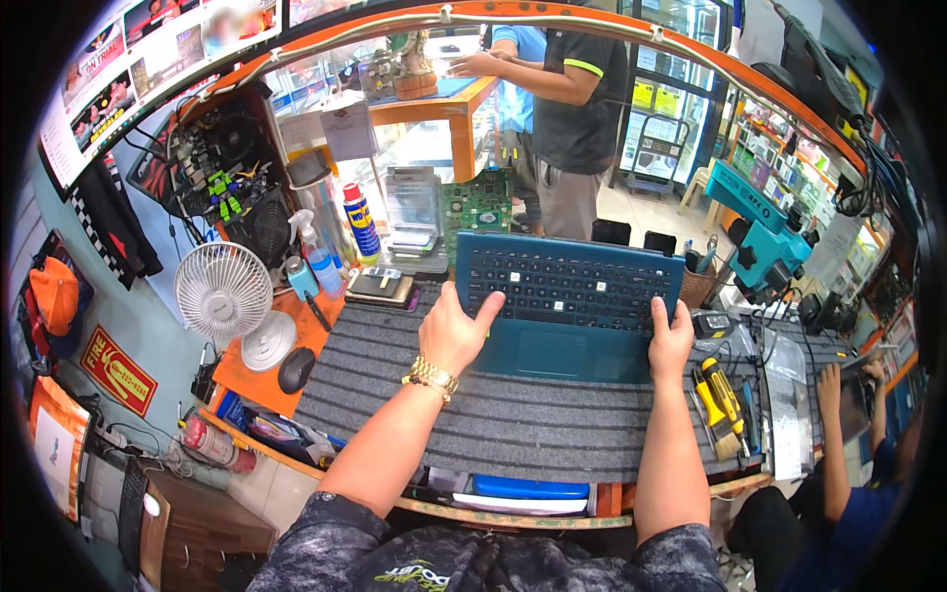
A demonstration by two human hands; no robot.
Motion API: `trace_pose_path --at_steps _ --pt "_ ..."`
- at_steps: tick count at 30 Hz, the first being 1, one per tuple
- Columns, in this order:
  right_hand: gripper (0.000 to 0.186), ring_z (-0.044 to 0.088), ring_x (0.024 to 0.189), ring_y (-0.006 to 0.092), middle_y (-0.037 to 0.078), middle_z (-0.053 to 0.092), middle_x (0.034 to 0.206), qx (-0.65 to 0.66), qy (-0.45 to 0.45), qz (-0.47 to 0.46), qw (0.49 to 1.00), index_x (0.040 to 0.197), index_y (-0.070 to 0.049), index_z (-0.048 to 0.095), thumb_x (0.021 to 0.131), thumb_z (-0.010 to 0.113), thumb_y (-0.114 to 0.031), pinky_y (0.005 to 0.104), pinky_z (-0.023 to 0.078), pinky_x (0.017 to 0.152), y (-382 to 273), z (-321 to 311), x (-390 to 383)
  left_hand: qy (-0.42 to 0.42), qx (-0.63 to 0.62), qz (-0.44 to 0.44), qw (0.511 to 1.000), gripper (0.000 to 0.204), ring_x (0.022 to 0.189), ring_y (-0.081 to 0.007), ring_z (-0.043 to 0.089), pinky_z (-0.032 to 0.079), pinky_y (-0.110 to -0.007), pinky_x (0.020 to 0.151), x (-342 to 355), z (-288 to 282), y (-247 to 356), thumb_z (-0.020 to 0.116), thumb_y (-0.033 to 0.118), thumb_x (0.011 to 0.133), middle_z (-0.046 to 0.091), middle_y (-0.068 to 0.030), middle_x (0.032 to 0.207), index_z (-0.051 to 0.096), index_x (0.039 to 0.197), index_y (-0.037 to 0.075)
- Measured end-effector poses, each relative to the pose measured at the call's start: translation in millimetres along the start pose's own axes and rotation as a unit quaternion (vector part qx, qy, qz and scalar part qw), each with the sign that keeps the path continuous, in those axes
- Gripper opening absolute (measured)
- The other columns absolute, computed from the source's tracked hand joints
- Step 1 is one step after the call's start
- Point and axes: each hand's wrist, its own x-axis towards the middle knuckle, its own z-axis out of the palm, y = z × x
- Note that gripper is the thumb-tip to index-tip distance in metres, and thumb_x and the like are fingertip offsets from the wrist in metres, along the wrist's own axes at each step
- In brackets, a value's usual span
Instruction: The person works on the internal components of a laptop by pressing on specific parts and using a small tool to work on a strip before lifting the keyboard assembly to check the hardware underneath.
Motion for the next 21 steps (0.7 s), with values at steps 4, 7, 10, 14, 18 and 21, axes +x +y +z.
trace_pose_path --at_steps 4,7,10,14,18,21 --pt "0.027 0.074 0.109 0.0121 0.004 0.085 0.120 0.002 -0.001 -0.004 1.000 0.128 0.000 0.081 0.122 0.085 -0.026 0.0319 0.058 0.102 -2 1 -1 -0.011 0.054 -0.035 0.998 0.091 0.110 -0.0552 0.086 0.068 -0.063 0.092 1 -3 14 0.080 0.083 0.106 0.087 -0.0305 0.117 0.067 0.138 -0.001" --pt "0.027 0.073 0.108 0.0118 0.004 0.085 0.119 0.005 0.000 -0.006 1.000 0.128 0.000 0.081 0.122 0.085 -0.026 0.0315 0.058 0.100 -4 3 -2 -0.017 0.063 -0.040 0.997 0.095 0.110 -0.0540 0.086 0.069 -0.063 0.093 0 -6 17 0.085 0.083 0.101 0.087 -0.0296 0.120 0.066 0.139 -0.002" --pt "0.027 0.073 0.107 0.0118 0.004 0.085 0.119 0.000 -0.002 -0.002 1.000 0.128 0.000 0.081 0.122 0.085 -0.027 0.0318 0.059 0.099 -3 1 -1 -0.020 0.077 -0.034 0.996 0.099 0.111 -0.0535 0.086 0.069 -0.063 0.093 -1 -6 19 0.088 0.085 0.098 0.087 -0.0295 0.123 0.065 0.140 -0.002" --pt "0.025 0.075 0.107 0.0122 0.005 0.086 0.119 -0.018 -0.001 -0.006 1.000 0.129 0.000 0.082 0.119 0.088 -0.022 0.0324 0.060 0.099 -4 3 -3 -0.045 0.099 -0.054 0.993 0.100 0.118 -0.0522 0.086 0.068 -0.061 0.102 -2 -9 23 0.092 0.082 0.095 0.087 -0.0299 0.127 0.062 0.145 0.001" --pt "0.024 0.077 0.107 0.0130 0.006 0.087 0.120 -0.019 0.001 -0.009 1.000 0.130 0.001 0.081 0.115 0.091 -0.015 0.0331 0.061 0.100 -1 0 0 -0.050 0.090 -0.065 0.993 0.101 0.117 -0.0522 0.086 0.069 -0.060 0.102 0 -10 27 0.095 0.081 0.093 0.087 -0.0306 0.127 0.061 0.144 0.000" --pt "0.027 0.077 0.108 0.0134 0.006 0.087 0.121 -0.024 -0.002 -0.004 1.000 0.131 0.001 0.081 0.113 0.093 -0.015 0.0333 0.062 0.100 -5 8 -5 -0.055 0.090 -0.062 0.993 0.103 0.117 -0.0523 0.086 0.069 -0.060 0.101 -5 -13 23 0.097 0.081 0.091 0.087 -0.0311 0.127 0.061 0.143 0.000"
